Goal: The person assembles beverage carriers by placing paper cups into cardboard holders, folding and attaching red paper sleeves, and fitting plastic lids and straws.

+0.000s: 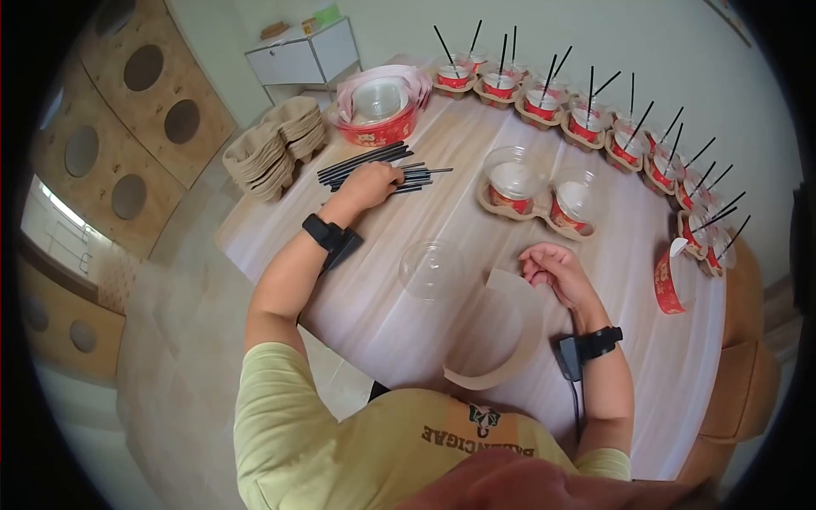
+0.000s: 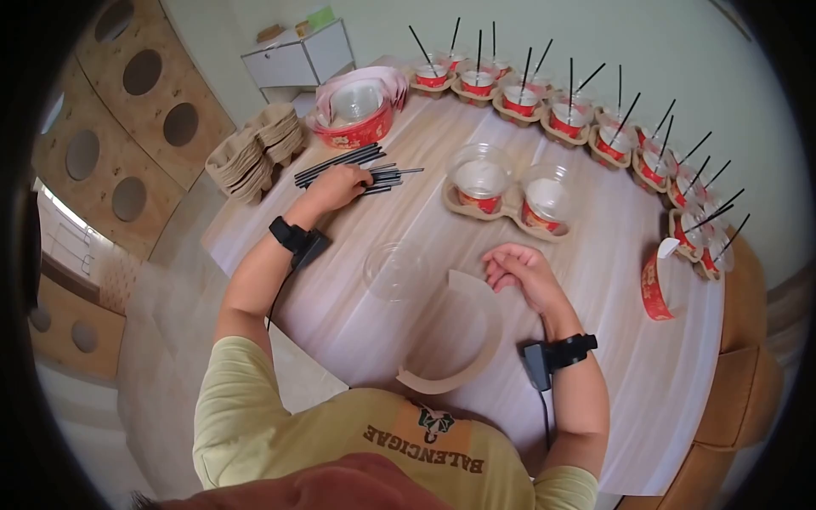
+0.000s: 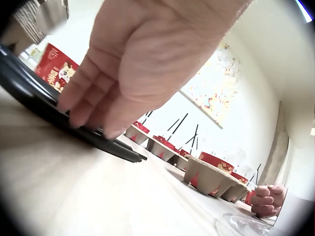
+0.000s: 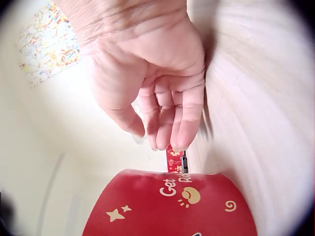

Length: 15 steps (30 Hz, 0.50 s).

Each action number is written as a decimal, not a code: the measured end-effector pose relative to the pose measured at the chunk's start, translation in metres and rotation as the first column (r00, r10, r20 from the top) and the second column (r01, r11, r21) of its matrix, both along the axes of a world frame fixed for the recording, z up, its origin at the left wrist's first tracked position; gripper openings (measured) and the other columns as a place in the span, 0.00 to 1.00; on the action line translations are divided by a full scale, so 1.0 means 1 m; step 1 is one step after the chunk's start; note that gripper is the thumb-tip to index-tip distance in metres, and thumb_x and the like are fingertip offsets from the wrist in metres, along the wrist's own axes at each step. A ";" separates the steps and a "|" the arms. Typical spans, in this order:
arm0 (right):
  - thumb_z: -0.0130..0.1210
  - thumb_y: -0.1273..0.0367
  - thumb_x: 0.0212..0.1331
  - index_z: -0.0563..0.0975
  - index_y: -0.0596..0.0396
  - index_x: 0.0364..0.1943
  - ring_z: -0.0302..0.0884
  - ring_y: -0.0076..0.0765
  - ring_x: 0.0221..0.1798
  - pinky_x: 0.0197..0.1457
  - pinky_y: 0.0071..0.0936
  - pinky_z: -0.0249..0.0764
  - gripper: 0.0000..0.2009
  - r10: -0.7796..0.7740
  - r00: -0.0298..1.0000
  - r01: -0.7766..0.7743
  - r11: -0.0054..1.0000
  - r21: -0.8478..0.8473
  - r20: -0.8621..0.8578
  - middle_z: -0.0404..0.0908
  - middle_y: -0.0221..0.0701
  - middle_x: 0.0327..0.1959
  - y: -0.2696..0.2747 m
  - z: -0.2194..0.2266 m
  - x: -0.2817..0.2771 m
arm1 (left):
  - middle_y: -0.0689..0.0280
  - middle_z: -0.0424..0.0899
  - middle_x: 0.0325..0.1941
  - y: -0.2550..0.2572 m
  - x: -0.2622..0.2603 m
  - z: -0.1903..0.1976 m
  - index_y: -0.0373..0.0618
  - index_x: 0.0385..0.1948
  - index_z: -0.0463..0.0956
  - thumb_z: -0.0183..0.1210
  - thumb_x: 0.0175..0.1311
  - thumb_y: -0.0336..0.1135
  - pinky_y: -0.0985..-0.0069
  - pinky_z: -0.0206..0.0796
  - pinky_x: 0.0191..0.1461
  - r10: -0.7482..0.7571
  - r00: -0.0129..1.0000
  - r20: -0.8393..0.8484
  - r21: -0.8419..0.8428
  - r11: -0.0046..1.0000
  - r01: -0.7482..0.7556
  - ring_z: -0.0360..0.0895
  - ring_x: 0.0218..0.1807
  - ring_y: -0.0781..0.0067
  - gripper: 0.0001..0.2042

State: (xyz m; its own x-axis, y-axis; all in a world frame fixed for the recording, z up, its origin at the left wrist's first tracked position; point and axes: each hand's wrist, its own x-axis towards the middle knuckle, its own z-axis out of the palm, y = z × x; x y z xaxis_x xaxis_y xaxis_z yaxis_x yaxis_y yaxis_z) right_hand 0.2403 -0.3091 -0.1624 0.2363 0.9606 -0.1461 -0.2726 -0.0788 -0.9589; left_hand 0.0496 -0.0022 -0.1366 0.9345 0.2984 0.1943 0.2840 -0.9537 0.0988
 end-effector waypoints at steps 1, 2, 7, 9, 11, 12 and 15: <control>0.47 0.68 0.58 0.74 0.61 0.34 0.74 0.24 0.26 0.28 0.18 0.72 0.09 -0.002 1.000 0.003 1.000 0.014 -0.022 0.75 0.30 0.24 0.000 0.000 0.001 | 0.57 0.77 0.27 0.000 -0.001 0.001 0.45 0.29 0.75 0.56 0.47 0.28 0.64 0.65 0.37 0.004 1.000 -0.004 -0.003 1.000 -0.004 0.75 0.34 0.57 0.07; 0.47 0.69 0.58 0.74 0.61 0.35 0.74 0.24 0.26 0.28 0.19 0.72 0.09 -0.006 0.999 0.007 1.000 0.029 -0.043 0.75 0.30 0.25 -0.001 0.000 0.002 | 0.58 0.77 0.27 -0.001 -0.002 0.005 0.45 0.29 0.75 0.56 0.47 0.29 0.64 0.65 0.37 0.010 1.000 -0.020 -0.109 0.994 -0.012 0.75 0.34 0.57 0.07; 0.47 0.69 0.58 0.74 0.60 0.37 0.74 0.24 0.27 0.30 0.20 0.73 0.09 -0.014 0.998 0.017 0.999 0.038 -0.063 0.75 0.30 0.26 -0.001 0.000 0.002 | 0.60 0.78 0.29 0.005 -0.001 0.011 0.46 0.28 0.75 0.57 0.46 0.30 0.65 0.64 0.37 0.088 0.995 -0.040 -0.098 0.991 -0.092 0.74 0.35 0.58 0.06; 0.46 0.69 0.58 0.74 0.60 0.37 0.74 0.24 0.28 0.30 0.20 0.73 0.09 -0.014 0.998 0.017 0.999 0.035 -0.061 0.75 0.30 0.27 0.000 0.000 0.002 | 0.61 0.78 0.28 0.014 0.001 0.009 0.46 0.27 0.74 0.57 0.46 0.30 0.65 0.64 0.36 0.064 0.996 0.070 -0.054 0.997 -0.060 0.74 0.35 0.59 0.06; 0.46 0.69 0.58 0.74 0.60 0.37 0.75 0.24 0.28 0.30 0.20 0.73 0.09 -0.038 0.998 0.039 0.999 0.028 -0.059 0.75 0.31 0.28 0.000 -0.001 0.003 | 0.61 0.78 0.27 0.014 0.002 0.009 0.46 0.27 0.74 0.58 0.45 0.31 0.65 0.64 0.36 0.034 0.998 0.044 -0.028 0.999 -0.033 0.74 0.35 0.59 0.06; 0.46 0.69 0.58 0.74 0.60 0.37 0.75 0.24 0.28 0.30 0.20 0.73 0.09 -0.036 0.998 0.038 0.999 0.027 -0.058 0.75 0.31 0.28 0.000 -0.001 0.003 | 0.62 0.77 0.27 0.012 0.004 0.011 0.46 0.26 0.73 0.58 0.45 0.31 0.65 0.64 0.36 -0.001 1.000 0.016 0.000 1.000 0.001 0.74 0.35 0.59 0.06; 0.46 0.70 0.58 0.73 0.60 0.38 0.75 0.25 0.29 0.31 0.20 0.73 0.09 -0.038 0.996 0.040 0.999 0.025 -0.076 0.76 0.31 0.28 0.000 -0.002 0.004 | 0.62 0.77 0.27 -0.012 0.005 0.017 0.46 0.24 0.72 0.58 0.44 0.31 0.64 0.64 0.36 -0.013 0.998 -0.067 -0.059 0.998 0.009 0.74 0.35 0.59 0.06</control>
